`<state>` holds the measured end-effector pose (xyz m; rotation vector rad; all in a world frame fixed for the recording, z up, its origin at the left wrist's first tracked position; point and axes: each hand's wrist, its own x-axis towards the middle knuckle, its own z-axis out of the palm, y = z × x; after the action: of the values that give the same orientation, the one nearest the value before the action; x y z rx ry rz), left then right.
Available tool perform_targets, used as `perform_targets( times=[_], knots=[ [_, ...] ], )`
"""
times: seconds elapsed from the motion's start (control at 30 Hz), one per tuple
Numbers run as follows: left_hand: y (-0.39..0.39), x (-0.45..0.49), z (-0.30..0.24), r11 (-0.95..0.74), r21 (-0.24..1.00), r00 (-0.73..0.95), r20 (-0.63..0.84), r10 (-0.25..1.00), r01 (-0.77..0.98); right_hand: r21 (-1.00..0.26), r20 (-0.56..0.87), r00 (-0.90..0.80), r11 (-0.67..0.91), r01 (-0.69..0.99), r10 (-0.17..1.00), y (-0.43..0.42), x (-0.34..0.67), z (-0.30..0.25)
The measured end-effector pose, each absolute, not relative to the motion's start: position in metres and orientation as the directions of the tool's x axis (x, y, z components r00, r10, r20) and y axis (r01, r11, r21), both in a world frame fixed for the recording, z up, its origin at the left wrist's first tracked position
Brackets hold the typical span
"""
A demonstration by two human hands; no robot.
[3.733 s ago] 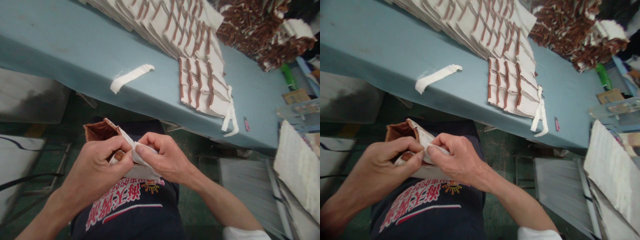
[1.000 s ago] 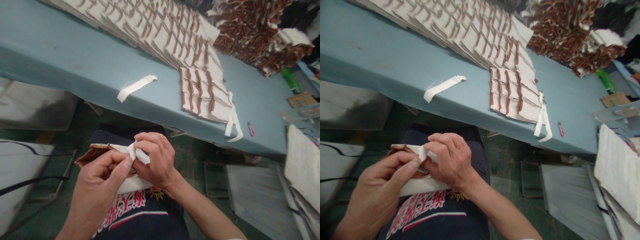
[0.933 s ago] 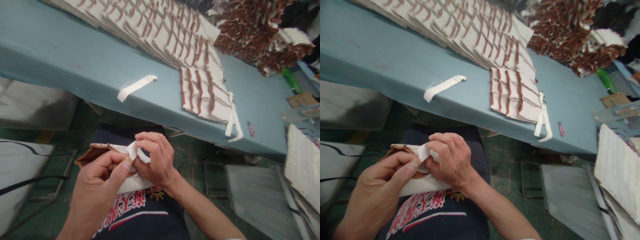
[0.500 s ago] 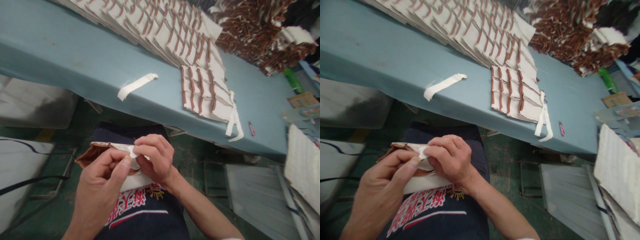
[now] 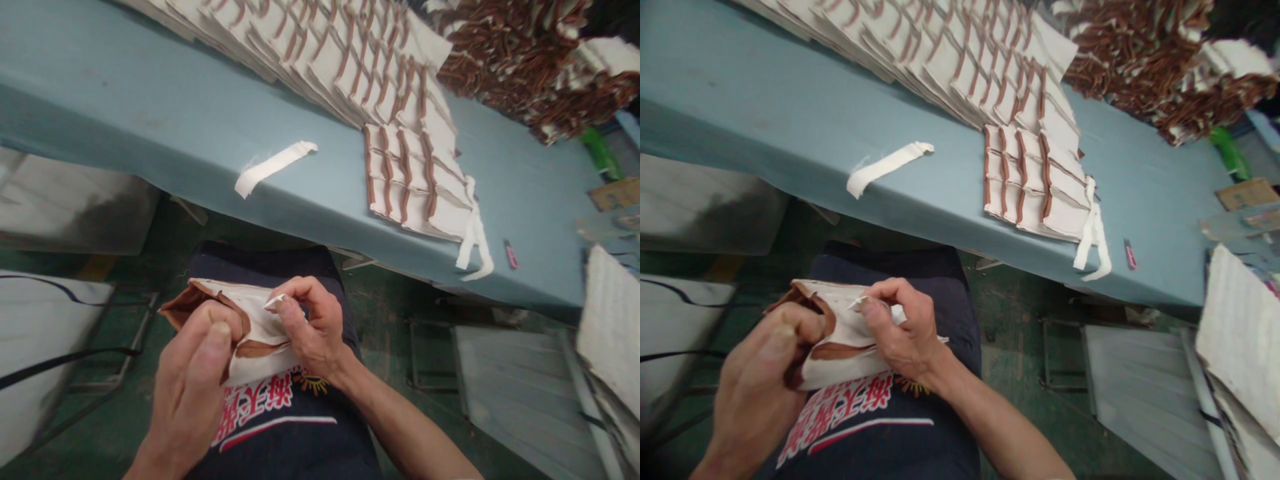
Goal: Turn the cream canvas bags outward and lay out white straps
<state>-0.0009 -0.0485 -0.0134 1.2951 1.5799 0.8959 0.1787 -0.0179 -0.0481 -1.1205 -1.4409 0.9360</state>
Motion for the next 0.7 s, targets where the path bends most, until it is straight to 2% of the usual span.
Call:
perform_targets(
  times=[0.07, 0.2, 0.33, 0.47, 0.57, 0.7],
  knots=[
    [-0.054, 0.000, -0.016, 0.183, 0.941, -0.058, -0.173, 0.983, 0.285, -0.982, 0.123, -0.029, 0.126, 0.143, 0.992, -0.022, 0.179, -0.047],
    [-0.061, -0.004, -0.022, 0.215, 0.950, 0.016, -0.224, 0.974, 0.227, -0.992, -0.043, -0.025, -0.040, 0.123, 0.999, -0.029, 0.178, -0.051],
    [-0.058, -0.011, -0.022, 0.345, 0.884, 0.001, -0.364, 0.931, 0.315, -0.970, -0.229, -0.019, -0.229, -0.074, 0.973, -0.035, 0.175, -0.057],
    [-0.053, -0.018, -0.024, 0.320, 0.831, 0.085, -0.398, 0.913, 0.455, -0.939, -0.324, -0.034, -0.326, -0.113, 0.945, -0.037, 0.171, -0.064],
    [-0.051, -0.022, -0.022, 0.254, 0.838, 0.109, -0.346, 0.932, 0.482, -0.971, -0.239, 0.002, -0.239, 0.004, 0.971, -0.034, 0.175, -0.063],
    [-0.040, -0.020, -0.009, 0.122, 0.875, 0.169, -0.225, 0.960, 0.469, -0.973, 0.037, 0.019, 0.032, 0.230, 0.999, -0.021, 0.190, -0.045]
  ],
)
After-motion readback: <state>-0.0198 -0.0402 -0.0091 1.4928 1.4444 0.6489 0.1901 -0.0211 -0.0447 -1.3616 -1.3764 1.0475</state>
